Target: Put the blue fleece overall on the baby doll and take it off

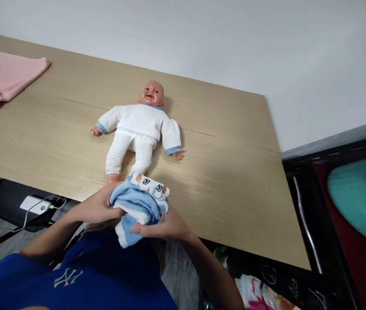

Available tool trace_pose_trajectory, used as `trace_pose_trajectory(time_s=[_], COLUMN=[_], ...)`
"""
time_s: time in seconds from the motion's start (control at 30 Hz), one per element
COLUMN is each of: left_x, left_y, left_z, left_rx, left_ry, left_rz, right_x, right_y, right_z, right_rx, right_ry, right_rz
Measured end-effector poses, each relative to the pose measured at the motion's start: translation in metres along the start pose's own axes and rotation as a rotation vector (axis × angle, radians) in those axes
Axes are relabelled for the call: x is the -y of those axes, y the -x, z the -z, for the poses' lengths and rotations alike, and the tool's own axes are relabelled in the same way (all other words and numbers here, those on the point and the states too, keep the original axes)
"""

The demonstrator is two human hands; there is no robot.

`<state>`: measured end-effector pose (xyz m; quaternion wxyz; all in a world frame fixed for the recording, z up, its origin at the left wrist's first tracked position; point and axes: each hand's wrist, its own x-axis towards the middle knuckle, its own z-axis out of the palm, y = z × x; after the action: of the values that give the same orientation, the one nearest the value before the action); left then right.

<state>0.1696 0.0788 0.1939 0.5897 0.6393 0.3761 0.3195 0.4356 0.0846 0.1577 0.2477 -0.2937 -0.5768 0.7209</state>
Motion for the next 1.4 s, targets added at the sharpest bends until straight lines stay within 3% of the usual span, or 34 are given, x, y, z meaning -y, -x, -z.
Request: trace_pose_trajectory(time_s=[0.17,0.33,0.5,0.7,0.9,1.03,1.4], left_x=[0.002,0.005,0.015,0.031,0.047,0.063,0.077], left_y=[0.010,0.030,0.053,0.067,0.062,0.055,0.046], left_z=[0.011,0.026,0.036,0.044,0.053,0.056,0.052], left_rx=[-0.128,-0.266,-0.336,-0.329,-0.327,-0.332,-0.451], left_ry=[-0.099,-0.195,-0.303,-0.410,-0.558,-0.603,-0.556], left_rz=[-0.012,0.069,0.139,0.166,0.243,0.202,0.102], right_x=[-0.004,0.009,0.027,0.027,0.026,0.024,0.012], right_y=[-0.015,-0.038,-0.058,-0.074,-0.083,-0.087,-0.092], right_z=[-0.028,-0.047,-0.061,-0.071,-0.079,-0.080,-0.064], right_rx=[-0.352,-0.482,-0.438,-0.421,-0.398,-0.374,-0.293], right_ry=[0.100,0.263,0.459,0.678,0.954,1.111,1.140], right_rz=[0.023,0.044,0.040,0.016,-0.044,-0.057,-0.061])
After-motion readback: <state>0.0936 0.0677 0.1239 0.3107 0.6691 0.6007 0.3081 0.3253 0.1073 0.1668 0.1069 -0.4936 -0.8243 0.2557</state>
